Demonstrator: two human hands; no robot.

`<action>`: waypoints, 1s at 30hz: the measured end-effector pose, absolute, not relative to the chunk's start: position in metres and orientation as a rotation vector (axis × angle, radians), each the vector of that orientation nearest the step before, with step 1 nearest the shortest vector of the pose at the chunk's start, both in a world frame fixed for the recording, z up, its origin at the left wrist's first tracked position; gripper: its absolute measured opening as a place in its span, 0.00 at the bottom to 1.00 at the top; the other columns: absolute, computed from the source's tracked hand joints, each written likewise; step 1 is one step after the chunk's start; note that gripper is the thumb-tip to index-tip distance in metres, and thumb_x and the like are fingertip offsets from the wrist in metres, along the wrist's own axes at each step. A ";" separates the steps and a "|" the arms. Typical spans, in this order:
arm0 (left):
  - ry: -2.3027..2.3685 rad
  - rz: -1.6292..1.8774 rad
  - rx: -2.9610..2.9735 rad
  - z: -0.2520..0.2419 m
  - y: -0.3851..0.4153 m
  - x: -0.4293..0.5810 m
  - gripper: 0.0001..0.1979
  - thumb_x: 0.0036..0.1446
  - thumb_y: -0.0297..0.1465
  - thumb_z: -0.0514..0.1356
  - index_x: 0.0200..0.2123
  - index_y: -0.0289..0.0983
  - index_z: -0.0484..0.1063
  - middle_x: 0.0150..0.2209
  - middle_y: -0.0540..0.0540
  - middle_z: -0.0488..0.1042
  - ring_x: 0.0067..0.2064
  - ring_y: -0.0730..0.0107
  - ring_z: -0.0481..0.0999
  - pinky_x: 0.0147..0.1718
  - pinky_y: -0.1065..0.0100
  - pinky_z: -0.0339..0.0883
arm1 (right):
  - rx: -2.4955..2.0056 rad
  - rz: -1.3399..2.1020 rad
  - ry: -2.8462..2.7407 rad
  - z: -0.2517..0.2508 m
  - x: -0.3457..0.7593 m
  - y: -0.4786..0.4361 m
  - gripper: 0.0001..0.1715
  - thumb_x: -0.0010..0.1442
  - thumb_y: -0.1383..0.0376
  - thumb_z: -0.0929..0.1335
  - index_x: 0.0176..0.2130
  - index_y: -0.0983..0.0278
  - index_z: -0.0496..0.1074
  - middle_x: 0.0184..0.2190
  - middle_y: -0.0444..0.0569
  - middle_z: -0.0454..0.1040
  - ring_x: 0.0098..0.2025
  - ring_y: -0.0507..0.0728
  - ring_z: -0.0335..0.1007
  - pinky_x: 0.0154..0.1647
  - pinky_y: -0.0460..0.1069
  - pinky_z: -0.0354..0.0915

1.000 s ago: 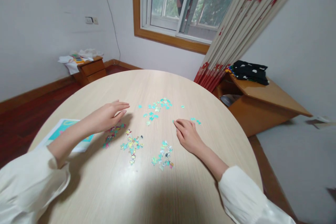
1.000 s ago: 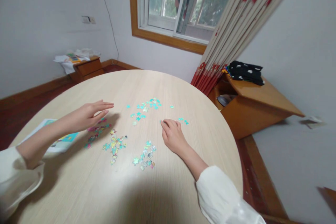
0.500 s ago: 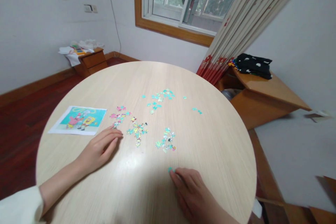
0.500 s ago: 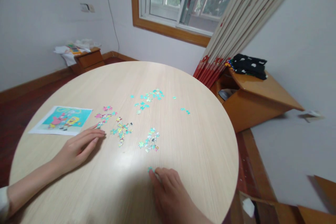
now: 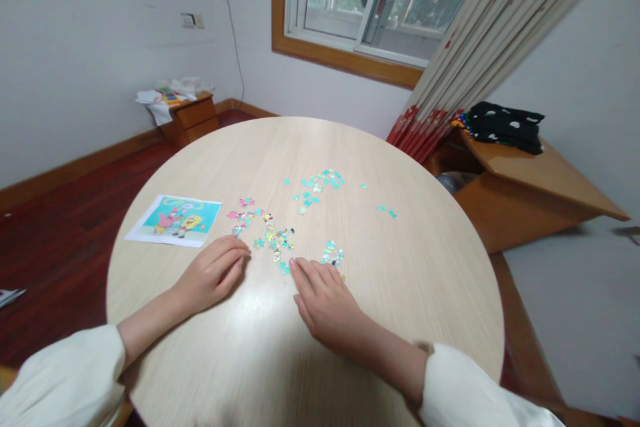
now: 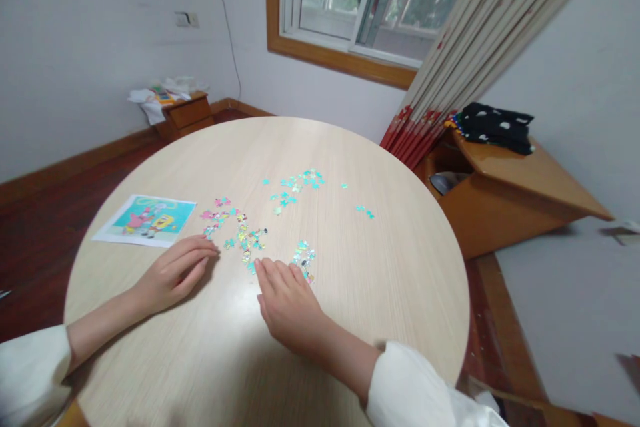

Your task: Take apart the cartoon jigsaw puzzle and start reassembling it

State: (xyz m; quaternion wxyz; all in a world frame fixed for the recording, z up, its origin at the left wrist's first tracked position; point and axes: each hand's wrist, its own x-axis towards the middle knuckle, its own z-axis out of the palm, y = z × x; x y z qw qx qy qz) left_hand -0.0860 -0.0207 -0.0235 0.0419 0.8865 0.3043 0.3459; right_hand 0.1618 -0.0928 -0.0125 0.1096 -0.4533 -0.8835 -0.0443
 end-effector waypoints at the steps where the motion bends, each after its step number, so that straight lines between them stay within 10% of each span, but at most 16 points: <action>1: 0.947 1.044 2.701 -0.023 -0.020 -0.086 0.10 0.60 0.23 0.51 0.37 0.36 0.72 0.36 0.43 0.76 0.42 0.67 0.75 0.48 0.61 0.69 | -1.342 -0.163 -2.562 -0.010 0.170 -0.092 0.27 0.65 0.66 0.57 0.61 0.73 0.58 0.54 0.63 0.67 0.53 0.63 0.62 0.52 0.58 0.60; 13: 1.304 0.228 2.665 0.023 0.071 -0.021 0.21 0.62 0.33 0.42 0.43 0.32 0.74 0.48 0.37 0.74 0.50 0.59 0.73 0.52 0.58 0.64 | -1.594 -0.065 -2.119 -0.026 0.269 0.068 0.28 0.63 0.67 0.56 0.61 0.67 0.59 0.61 0.61 0.61 0.63 0.62 0.54 0.60 0.62 0.53; 21: 1.527 -0.026 2.563 -0.011 0.096 0.035 0.42 0.61 0.52 0.41 0.67 0.26 0.43 0.68 0.31 0.42 0.68 0.46 0.40 0.64 0.49 0.35 | -1.732 0.119 -2.236 -0.033 0.259 0.118 0.34 0.64 0.61 0.56 0.66 0.69 0.49 0.68 0.57 0.46 0.70 0.61 0.37 0.67 0.60 0.41; 30: 1.399 -0.109 2.651 -0.023 0.120 0.051 0.39 0.64 0.48 0.38 0.67 0.24 0.42 0.67 0.28 0.38 0.68 0.48 0.38 0.63 0.51 0.36 | -1.914 0.137 -2.263 -0.035 0.254 0.100 0.33 0.67 0.62 0.51 0.66 0.74 0.48 0.67 0.59 0.46 0.69 0.60 0.39 0.67 0.58 0.39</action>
